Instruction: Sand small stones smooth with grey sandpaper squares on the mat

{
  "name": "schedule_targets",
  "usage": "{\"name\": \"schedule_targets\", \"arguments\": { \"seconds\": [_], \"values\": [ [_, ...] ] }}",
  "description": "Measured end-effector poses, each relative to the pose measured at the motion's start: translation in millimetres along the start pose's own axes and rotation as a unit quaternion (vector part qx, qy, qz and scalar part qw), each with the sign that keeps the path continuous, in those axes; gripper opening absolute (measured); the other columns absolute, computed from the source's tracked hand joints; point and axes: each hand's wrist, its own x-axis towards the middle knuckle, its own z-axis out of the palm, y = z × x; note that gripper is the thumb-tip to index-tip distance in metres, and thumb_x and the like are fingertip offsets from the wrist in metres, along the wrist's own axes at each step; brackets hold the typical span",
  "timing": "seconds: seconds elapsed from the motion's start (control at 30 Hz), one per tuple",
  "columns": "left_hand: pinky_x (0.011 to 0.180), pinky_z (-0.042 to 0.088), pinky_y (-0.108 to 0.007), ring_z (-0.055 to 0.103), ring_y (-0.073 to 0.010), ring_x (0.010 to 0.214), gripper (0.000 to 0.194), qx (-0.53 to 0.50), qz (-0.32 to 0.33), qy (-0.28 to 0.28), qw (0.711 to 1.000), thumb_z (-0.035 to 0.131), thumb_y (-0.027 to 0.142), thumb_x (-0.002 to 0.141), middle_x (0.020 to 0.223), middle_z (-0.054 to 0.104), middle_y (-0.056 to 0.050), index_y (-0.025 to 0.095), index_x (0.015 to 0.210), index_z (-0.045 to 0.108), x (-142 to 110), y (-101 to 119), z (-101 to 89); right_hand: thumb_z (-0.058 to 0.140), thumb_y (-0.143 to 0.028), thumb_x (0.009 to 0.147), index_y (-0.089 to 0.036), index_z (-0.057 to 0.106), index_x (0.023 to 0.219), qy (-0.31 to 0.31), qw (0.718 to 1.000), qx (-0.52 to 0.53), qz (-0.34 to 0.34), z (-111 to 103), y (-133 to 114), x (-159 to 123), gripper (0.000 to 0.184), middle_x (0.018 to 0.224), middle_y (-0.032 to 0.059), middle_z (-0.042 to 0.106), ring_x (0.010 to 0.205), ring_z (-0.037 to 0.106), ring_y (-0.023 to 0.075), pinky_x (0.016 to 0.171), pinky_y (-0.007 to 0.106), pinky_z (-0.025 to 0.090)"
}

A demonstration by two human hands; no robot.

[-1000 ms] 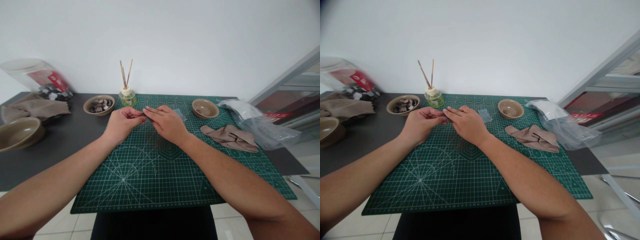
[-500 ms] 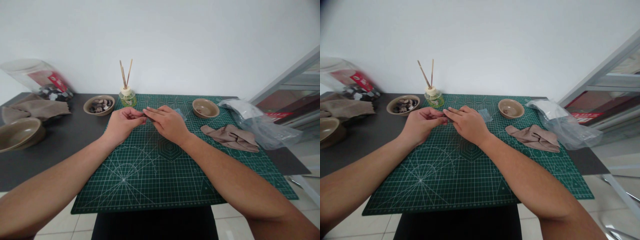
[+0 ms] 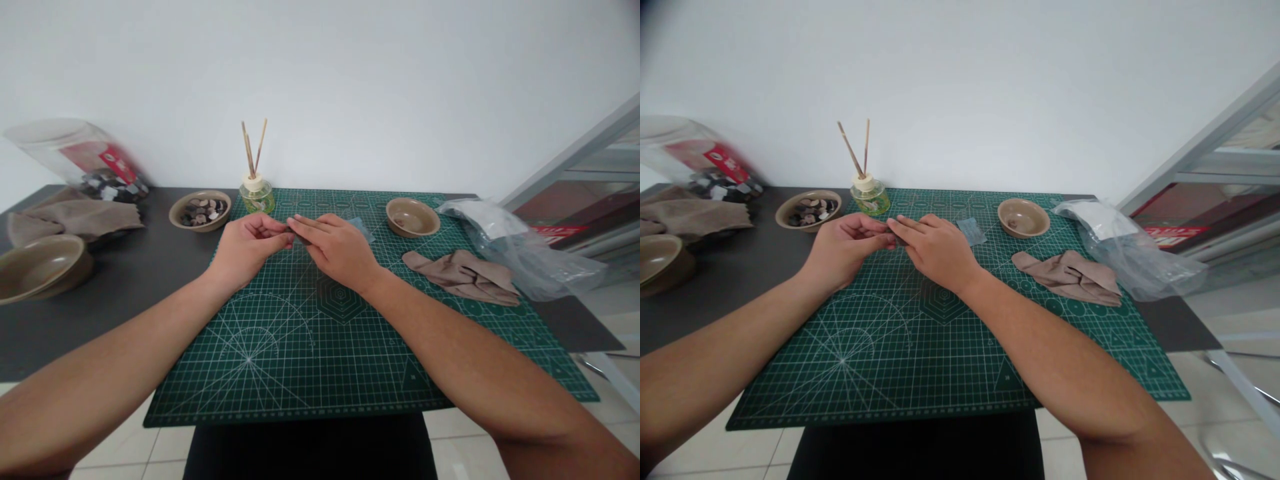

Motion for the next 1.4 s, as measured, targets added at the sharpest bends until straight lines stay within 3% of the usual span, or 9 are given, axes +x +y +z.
{"name": "schedule_targets", "arguments": {
  "seconds": [0.43,0.83,1.17,1.4],
  "values": [
    [0.067,0.057,-0.03,0.069,-0.0148,0.062,0.026,0.039,0.028,-0.022,0.999,0.094,0.028,0.071,0.07,0.073,0.002,0.02,0.078,0.071,0.4,1.7,-0.9,0.048,-0.008,0.106,-0.019,0.062,0.16,-0.006,1.0,0.014,-0.01,1.1,-2.4,1.0,0.057,0.162,0.0072,0.065,0.132,0.07,0.0239,0.118,0.045,0.056],
    [0.067,0.059,-0.032,0.072,-0.0158,0.062,0.028,0.003,0.031,-0.008,0.999,0.094,0.03,0.07,0.072,0.074,0.003,0.021,0.081,0.07,1.7,-1.0,1.2,0.048,-0.007,0.105,-0.022,0.061,0.162,-0.004,0.999,0.03,0.011,1.3,0.2,0.7,0.06,0.16,0.0071,0.068,0.134,0.07,0.0235,0.12,0.045,0.055],
    [0.074,0.064,-0.034,0.075,-0.0177,0.067,0.029,0.008,0.007,-0.037,0.999,0.093,0.027,0.069,0.071,0.076,0.001,0.021,0.079,0.067,0.1,1.3,1.9,0.045,-0.007,0.106,-0.019,0.058,0.164,-0.013,1.0,0.018,-0.02,2.7,-5.0,1.8,0.06,0.167,0.009,0.06,0.133,0.071,0.0241,0.123,0.047,0.053],
    [0.075,0.066,-0.035,0.078,-0.0197,0.073,0.027,-0.001,0.014,-0.035,0.999,0.092,0.029,0.073,0.073,0.077,0.0,0.021,0.081,0.068,-1.9,0.2,3.1,0.044,-0.005,0.105,-0.015,0.059,0.162,-0.013,1.0,0.013,-0.016,2.0,-4.1,2.1,0.06,0.165,0.0108,0.062,0.139,0.07,0.0242,0.123,0.047,0.055]
  ]
}}
